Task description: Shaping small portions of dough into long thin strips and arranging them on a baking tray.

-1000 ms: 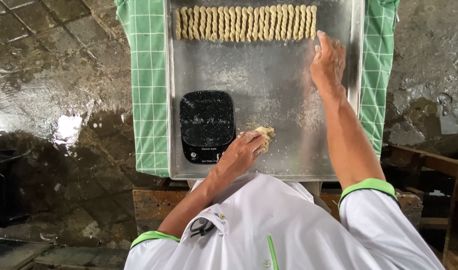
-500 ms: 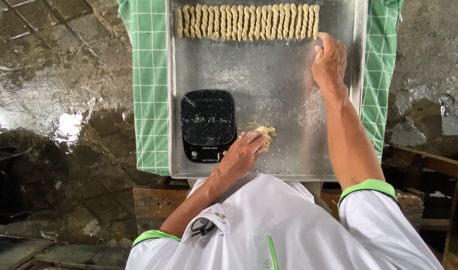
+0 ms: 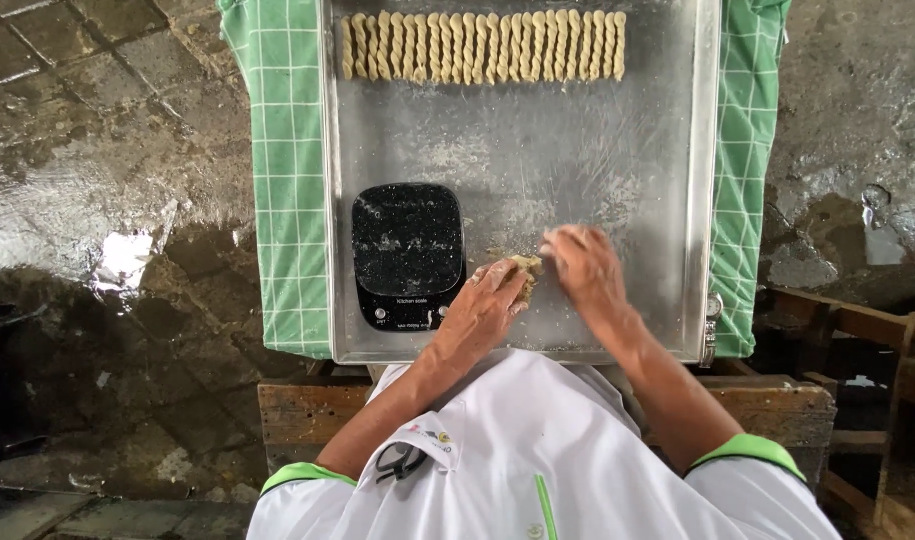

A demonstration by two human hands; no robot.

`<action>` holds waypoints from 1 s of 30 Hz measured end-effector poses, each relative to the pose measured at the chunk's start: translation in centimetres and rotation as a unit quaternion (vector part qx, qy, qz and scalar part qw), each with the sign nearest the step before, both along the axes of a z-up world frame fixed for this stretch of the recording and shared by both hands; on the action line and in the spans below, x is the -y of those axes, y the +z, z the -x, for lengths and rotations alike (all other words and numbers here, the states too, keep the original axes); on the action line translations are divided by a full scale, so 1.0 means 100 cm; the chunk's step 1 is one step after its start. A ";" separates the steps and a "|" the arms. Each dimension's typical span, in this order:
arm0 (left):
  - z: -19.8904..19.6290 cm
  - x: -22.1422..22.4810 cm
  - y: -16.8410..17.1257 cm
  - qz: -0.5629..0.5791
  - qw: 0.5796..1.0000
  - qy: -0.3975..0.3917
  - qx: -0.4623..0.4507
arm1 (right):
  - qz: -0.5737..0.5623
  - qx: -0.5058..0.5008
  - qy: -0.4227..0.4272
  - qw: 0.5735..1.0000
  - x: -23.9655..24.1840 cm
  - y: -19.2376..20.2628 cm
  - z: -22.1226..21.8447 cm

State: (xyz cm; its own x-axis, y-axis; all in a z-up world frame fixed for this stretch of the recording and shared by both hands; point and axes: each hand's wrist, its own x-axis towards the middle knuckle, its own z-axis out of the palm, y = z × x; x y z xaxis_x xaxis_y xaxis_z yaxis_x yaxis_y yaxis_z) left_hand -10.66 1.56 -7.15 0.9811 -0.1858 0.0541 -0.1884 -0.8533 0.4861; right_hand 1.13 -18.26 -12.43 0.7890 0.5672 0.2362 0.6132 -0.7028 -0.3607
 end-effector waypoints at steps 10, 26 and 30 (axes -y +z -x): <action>0.013 -0.006 0.022 -0.050 0.997 -0.014 -0.054 | 0.023 -0.125 -0.011 0.992 0.011 0.042 0.043; 0.009 -0.010 0.028 0.052 0.998 0.014 -0.030 | 0.023 -0.185 0.165 0.968 -0.022 0.106 0.023; 0.010 -0.006 0.022 0.027 0.999 0.018 -0.009 | 0.047 -0.168 0.188 0.967 -0.020 0.090 0.011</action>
